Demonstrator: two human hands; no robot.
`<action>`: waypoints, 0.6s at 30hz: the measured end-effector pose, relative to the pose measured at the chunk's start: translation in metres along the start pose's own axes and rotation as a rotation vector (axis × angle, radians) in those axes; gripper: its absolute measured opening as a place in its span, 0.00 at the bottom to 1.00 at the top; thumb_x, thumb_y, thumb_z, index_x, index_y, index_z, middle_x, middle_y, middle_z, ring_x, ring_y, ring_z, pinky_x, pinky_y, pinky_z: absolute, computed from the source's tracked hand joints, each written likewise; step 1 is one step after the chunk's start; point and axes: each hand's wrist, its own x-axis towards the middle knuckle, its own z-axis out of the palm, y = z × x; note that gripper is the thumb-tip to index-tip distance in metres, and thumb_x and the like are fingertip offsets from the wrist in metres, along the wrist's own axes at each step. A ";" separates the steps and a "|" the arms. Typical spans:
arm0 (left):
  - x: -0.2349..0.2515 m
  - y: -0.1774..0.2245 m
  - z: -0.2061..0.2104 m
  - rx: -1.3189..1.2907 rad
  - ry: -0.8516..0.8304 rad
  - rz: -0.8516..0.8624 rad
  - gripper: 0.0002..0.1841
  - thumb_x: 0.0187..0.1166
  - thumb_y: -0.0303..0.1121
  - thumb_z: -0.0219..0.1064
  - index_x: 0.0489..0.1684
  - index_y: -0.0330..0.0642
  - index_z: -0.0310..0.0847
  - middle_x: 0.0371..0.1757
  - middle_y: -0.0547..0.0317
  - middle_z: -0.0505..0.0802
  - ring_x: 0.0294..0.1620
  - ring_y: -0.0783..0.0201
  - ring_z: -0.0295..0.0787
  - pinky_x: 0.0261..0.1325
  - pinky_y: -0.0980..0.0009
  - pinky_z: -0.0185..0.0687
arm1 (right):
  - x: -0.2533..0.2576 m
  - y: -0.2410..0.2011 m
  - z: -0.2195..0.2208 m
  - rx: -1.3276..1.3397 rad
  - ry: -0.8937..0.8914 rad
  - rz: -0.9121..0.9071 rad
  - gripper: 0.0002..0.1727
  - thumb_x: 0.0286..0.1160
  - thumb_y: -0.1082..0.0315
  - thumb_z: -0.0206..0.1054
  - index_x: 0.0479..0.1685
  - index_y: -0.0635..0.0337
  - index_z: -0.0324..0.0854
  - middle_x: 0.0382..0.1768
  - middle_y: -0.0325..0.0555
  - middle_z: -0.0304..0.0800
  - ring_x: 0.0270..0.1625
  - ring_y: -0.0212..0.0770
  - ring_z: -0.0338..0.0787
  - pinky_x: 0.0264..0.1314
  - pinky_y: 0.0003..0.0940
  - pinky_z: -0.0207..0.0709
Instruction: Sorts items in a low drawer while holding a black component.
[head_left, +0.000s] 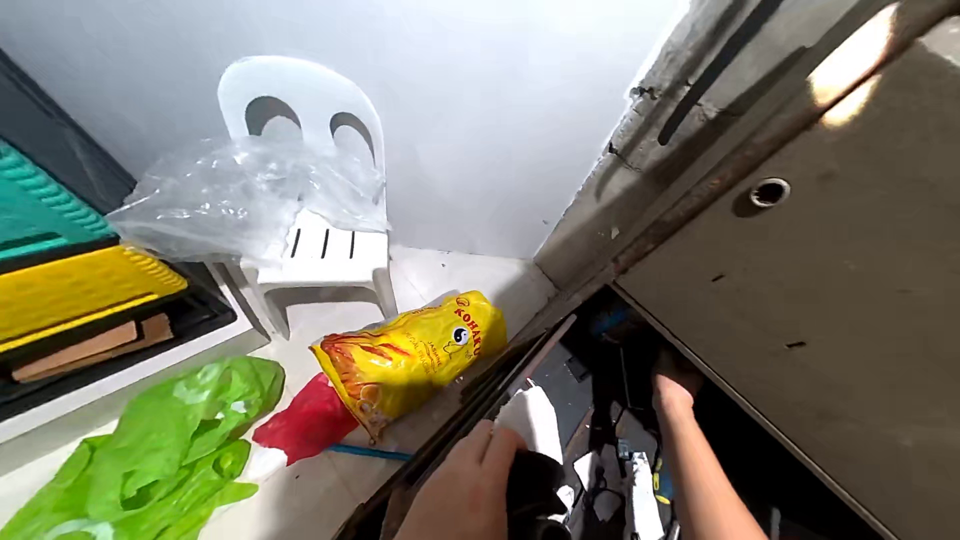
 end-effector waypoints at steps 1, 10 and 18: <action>-0.001 -0.001 0.000 -0.005 0.014 0.013 0.37 0.48 0.43 0.89 0.55 0.27 0.82 0.54 0.28 0.88 0.50 0.34 0.90 0.47 0.43 0.87 | 0.009 -0.017 -0.002 -0.169 -0.070 0.007 0.27 0.94 0.63 0.49 0.78 0.79 0.69 0.79 0.75 0.71 0.86 0.65 0.68 0.89 0.58 0.56; -0.002 -0.002 -0.003 -0.034 -0.016 0.021 0.36 0.50 0.44 0.87 0.56 0.28 0.83 0.53 0.31 0.88 0.48 0.37 0.91 0.45 0.47 0.88 | 0.064 -0.017 0.026 -0.214 -0.274 -0.078 0.23 0.93 0.67 0.53 0.76 0.77 0.72 0.76 0.74 0.75 0.82 0.65 0.73 0.85 0.58 0.62; -0.001 -0.001 -0.004 -0.028 -0.046 0.016 0.37 0.49 0.43 0.88 0.58 0.26 0.82 0.55 0.27 0.88 0.49 0.35 0.90 0.47 0.46 0.87 | 0.005 -0.016 0.004 -0.247 -0.176 0.011 0.26 0.95 0.61 0.48 0.78 0.73 0.73 0.77 0.73 0.75 0.84 0.66 0.71 0.87 0.61 0.61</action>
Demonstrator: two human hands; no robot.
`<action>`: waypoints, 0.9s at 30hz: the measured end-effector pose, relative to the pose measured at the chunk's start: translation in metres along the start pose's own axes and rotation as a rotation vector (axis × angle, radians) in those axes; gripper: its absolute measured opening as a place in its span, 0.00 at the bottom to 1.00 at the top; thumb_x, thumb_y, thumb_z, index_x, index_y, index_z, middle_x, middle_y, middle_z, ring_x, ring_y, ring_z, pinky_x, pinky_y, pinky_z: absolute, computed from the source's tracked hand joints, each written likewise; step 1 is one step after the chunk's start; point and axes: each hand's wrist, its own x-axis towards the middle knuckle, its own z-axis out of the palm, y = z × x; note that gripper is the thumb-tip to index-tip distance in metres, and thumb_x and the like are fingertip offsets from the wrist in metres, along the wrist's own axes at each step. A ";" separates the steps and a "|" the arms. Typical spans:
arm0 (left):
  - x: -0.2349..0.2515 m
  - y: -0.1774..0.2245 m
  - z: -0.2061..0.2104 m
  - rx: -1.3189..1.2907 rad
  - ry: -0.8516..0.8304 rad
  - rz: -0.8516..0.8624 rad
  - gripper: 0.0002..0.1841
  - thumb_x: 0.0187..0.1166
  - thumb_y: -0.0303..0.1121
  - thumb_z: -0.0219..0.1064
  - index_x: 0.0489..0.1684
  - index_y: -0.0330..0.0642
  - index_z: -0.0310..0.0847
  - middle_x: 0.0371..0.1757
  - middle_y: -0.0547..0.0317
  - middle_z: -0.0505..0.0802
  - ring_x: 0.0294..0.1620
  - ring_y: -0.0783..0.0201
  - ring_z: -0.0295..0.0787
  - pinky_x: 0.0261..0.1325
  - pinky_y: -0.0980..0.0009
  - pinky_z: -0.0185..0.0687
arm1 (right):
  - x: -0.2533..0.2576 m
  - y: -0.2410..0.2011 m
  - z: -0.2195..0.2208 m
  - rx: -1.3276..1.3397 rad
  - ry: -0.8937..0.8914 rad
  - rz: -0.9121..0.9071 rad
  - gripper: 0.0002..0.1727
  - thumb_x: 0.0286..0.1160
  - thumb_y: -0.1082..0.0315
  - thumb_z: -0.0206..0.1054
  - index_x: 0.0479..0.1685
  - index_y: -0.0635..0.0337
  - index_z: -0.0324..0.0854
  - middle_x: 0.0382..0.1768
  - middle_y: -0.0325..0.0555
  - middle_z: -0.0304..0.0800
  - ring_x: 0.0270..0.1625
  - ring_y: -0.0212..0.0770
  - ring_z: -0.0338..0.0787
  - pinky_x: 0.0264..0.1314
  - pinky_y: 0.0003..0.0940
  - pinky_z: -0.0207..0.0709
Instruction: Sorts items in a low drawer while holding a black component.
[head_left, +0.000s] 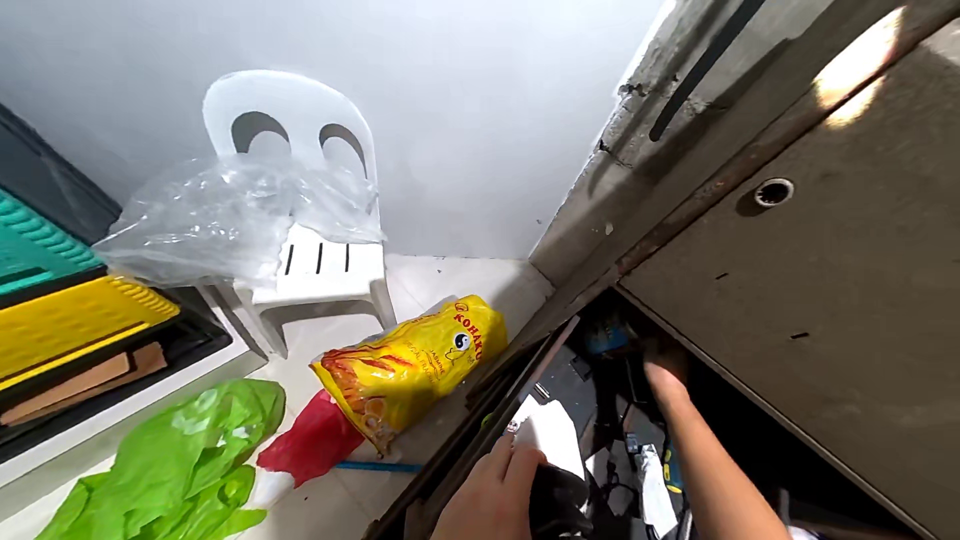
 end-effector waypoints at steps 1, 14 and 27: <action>0.000 -0.001 0.001 0.006 0.001 0.010 0.37 0.50 0.44 0.87 0.57 0.26 0.82 0.53 0.28 0.88 0.48 0.35 0.90 0.47 0.46 0.87 | -0.009 0.006 0.000 -0.009 -0.042 -0.001 0.26 0.96 0.61 0.45 0.78 0.74 0.72 0.76 0.73 0.76 0.83 0.67 0.72 0.86 0.61 0.61; 0.003 -0.002 -0.003 0.030 -0.061 0.001 0.37 0.51 0.41 0.88 0.57 0.24 0.80 0.53 0.27 0.87 0.49 0.35 0.90 0.49 0.44 0.87 | -0.026 0.026 0.017 0.316 -0.147 -0.236 0.16 0.88 0.66 0.59 0.47 0.74 0.85 0.36 0.59 0.88 0.41 0.48 0.87 0.52 0.47 0.79; 0.002 -0.012 0.000 -0.053 0.065 -0.064 0.39 0.50 0.44 0.88 0.58 0.25 0.79 0.56 0.30 0.87 0.52 0.43 0.90 0.53 0.51 0.87 | -0.019 0.020 0.031 1.241 -0.515 0.405 0.14 0.91 0.69 0.42 0.45 0.62 0.73 0.10 0.31 0.64 0.07 0.23 0.61 0.08 0.16 0.56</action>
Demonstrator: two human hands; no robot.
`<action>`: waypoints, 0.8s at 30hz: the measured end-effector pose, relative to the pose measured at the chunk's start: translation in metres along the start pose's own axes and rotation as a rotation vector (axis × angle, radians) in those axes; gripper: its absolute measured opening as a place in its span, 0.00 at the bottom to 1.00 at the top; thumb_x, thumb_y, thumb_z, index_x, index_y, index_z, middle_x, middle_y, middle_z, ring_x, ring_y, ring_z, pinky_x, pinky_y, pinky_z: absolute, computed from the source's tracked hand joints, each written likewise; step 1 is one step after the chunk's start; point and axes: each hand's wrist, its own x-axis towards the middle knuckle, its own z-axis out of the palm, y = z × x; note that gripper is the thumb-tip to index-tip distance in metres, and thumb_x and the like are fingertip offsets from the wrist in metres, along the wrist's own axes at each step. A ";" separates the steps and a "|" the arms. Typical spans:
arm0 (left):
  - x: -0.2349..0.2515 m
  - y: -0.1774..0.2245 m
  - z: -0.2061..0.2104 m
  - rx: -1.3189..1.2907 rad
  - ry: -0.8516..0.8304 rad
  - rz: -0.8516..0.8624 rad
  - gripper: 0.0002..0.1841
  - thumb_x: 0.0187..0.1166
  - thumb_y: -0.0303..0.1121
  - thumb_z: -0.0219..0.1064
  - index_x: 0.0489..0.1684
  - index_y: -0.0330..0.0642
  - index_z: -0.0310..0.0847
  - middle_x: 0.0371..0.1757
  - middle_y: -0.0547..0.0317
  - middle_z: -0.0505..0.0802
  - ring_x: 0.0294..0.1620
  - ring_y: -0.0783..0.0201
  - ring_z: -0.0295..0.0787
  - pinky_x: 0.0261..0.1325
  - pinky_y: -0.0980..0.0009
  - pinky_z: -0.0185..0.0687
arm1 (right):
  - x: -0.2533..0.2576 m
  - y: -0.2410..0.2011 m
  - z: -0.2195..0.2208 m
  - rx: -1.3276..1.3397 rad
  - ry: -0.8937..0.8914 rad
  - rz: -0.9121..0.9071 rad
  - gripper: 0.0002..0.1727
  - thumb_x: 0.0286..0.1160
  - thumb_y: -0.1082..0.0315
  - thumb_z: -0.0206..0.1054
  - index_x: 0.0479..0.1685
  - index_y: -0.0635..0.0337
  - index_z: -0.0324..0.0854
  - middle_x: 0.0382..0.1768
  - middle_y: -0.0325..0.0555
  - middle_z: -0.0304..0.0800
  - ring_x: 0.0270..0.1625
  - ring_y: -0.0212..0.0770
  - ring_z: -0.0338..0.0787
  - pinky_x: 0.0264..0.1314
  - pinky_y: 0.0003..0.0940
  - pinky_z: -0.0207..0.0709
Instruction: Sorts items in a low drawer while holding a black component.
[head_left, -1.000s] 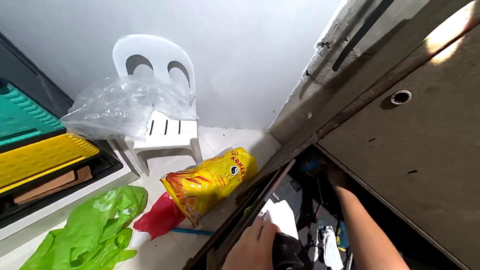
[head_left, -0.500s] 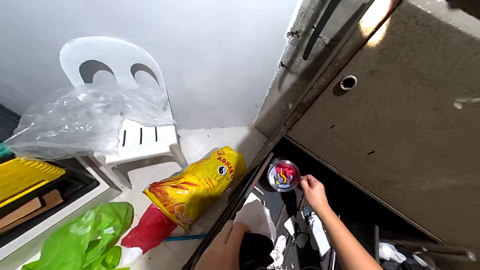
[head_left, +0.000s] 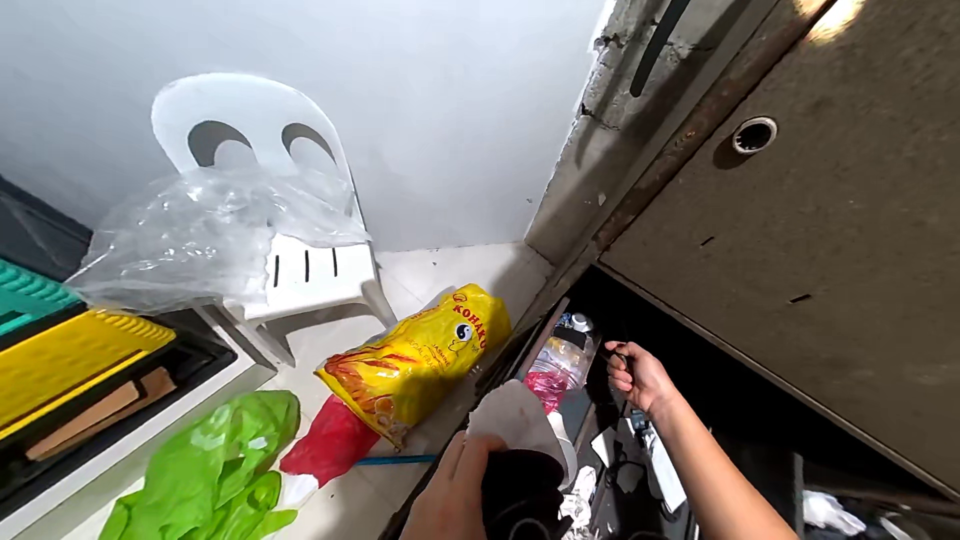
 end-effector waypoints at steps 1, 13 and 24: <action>0.000 -0.001 0.000 -0.009 0.011 -0.003 0.39 0.50 0.44 0.88 0.58 0.24 0.79 0.56 0.29 0.87 0.52 0.43 0.90 0.52 0.51 0.87 | -0.007 0.004 -0.001 -0.187 0.002 -0.109 0.14 0.93 0.70 0.46 0.45 0.65 0.76 0.11 0.32 0.66 0.09 0.23 0.63 0.11 0.17 0.59; 0.000 0.009 -0.004 0.046 -0.027 -0.024 0.38 0.54 0.42 0.87 0.60 0.23 0.78 0.56 0.29 0.87 0.51 0.43 0.90 0.51 0.52 0.88 | -0.043 0.016 0.046 -1.716 -0.069 -0.111 0.26 0.90 0.53 0.53 0.63 0.68 0.84 0.66 0.65 0.87 0.73 0.62 0.84 0.73 0.62 0.74; -0.002 0.007 -0.004 0.005 0.005 -0.020 0.39 0.54 0.42 0.87 0.61 0.22 0.76 0.56 0.30 0.86 0.53 0.45 0.90 0.55 0.54 0.88 | -0.006 -0.048 -0.014 -0.950 0.087 -0.080 0.22 0.96 0.58 0.49 0.51 0.71 0.80 0.34 0.46 0.72 0.33 0.36 0.68 0.40 0.35 0.66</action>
